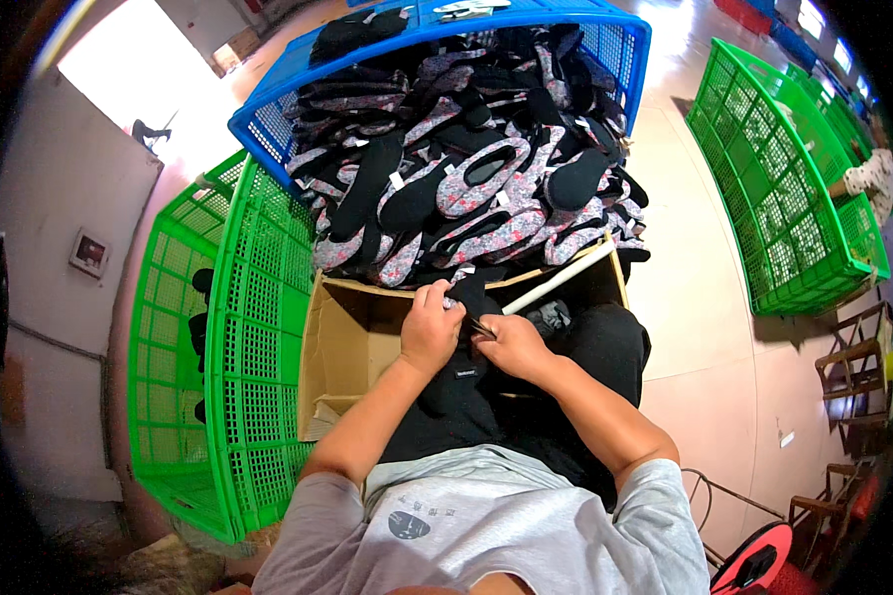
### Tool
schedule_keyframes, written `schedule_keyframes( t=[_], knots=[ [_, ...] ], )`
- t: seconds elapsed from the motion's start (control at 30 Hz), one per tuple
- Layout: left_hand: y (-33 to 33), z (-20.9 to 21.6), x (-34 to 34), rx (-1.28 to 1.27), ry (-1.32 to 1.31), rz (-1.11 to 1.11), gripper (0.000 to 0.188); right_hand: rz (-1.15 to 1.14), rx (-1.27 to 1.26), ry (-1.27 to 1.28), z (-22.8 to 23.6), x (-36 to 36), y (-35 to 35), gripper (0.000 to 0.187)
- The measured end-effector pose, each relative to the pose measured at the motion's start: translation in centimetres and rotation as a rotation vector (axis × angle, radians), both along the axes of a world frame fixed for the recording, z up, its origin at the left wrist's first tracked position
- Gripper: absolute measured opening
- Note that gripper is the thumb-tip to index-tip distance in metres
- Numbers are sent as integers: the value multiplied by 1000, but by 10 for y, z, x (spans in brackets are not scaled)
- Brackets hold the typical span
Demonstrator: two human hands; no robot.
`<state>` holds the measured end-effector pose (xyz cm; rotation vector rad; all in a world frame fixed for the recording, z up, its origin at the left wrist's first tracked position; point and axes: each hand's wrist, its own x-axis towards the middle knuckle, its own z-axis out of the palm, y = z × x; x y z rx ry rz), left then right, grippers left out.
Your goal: The person sits on the floor and sews the insole to the upper of a slipper using a needle and thread. They pull the thread through the fabric repeatedly to secure the parts together. The person handles multiple slippers from a blue crate, sewing them one by one.
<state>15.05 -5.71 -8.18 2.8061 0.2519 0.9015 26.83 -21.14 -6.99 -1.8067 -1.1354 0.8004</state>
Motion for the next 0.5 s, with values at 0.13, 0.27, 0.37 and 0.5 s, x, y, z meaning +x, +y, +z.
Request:
schedule_keyframes(
  t=[0.13, 0.27, 0.37, 0.5],
  knots=[
    [12, -5, 11, 89, 101, 14, 6, -24, 25, 19, -2, 1, 5, 19],
    [24, -2, 18, 159, 270, 35, 5, -47, 13, 114, -3, -1, 8, 19],
    [39, -10, 28, 219, 418, 198, 5, -42, 18, 276, 4, -8, 12, 19],
    [39, -12, 33, 241, 466, 206, 9, -43, 16, 267, 1, -10, 16, 19]
  ],
)
